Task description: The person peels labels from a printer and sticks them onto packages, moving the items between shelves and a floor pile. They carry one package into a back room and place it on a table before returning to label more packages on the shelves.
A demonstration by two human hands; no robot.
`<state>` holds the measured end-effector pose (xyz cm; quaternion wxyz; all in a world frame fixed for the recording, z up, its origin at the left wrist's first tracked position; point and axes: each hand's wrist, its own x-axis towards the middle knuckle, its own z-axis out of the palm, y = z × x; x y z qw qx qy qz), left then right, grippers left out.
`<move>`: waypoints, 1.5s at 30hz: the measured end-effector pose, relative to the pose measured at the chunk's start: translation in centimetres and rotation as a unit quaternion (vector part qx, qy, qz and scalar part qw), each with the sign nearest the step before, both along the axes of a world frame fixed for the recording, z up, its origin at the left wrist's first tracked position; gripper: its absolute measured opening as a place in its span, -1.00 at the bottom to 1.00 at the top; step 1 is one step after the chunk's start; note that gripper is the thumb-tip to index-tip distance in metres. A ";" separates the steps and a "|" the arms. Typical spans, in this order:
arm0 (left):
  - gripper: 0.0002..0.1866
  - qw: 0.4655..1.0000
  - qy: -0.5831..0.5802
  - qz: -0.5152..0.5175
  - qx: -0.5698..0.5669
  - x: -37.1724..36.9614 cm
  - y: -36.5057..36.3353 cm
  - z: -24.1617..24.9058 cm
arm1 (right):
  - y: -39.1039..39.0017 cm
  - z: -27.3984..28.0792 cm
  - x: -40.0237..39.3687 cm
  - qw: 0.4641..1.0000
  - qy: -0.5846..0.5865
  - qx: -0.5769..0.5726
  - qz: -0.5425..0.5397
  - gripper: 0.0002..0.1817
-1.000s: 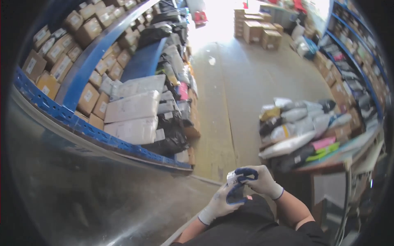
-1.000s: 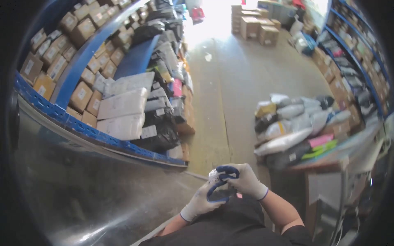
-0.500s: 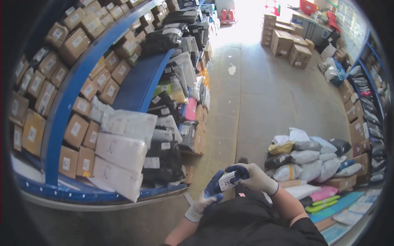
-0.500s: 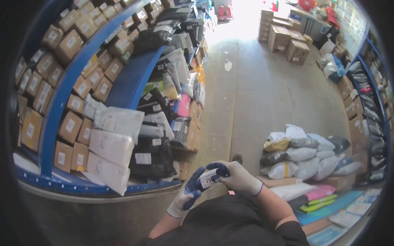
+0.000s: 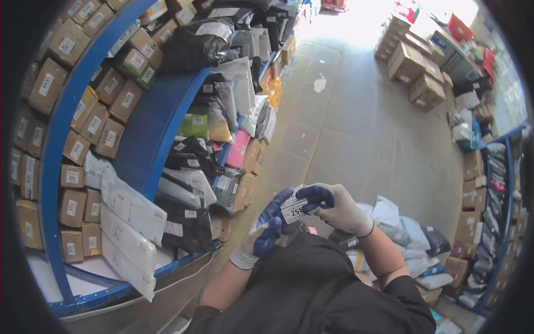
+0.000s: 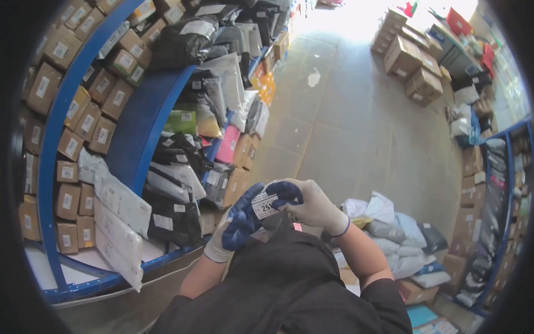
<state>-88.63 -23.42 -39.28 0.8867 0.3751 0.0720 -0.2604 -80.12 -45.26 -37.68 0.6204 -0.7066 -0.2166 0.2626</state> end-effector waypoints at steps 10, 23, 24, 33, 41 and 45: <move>-0.26 0.987 -0.121 0.069 -0.079 19.2 -2.6 -4.4 | 0.9 0.9 19.6 0.993 -0.091 -0.071 0.039 -0.60; -0.22 0.971 -0.022 0.195 -0.135 32.9 1.3 -0.5 | 7.0 -0.4 38.4 0.956 -0.282 0.016 0.082 -0.79; -0.30 0.968 -0.048 0.218 -0.119 33.4 1.6 -1.6 | 8.0 -0.3 39.5 0.950 -0.290 0.020 0.111 -0.81; -0.54 0.740 -0.127 0.198 -0.630 39.2 3.7 -10.5 | 14.9 -0.1 51.0 0.902 -0.306 0.093 0.291 -0.56; -0.58 0.692 0.052 0.703 -0.155 51.8 3.0 -1.6 | 18.7 3.3 60.3 0.879 -0.310 0.061 0.358 -0.49; -0.56 0.562 0.040 0.808 -0.169 51.2 5.4 -4.0 | 24.3 7.7 64.6 0.819 -0.293 0.244 0.428 -0.87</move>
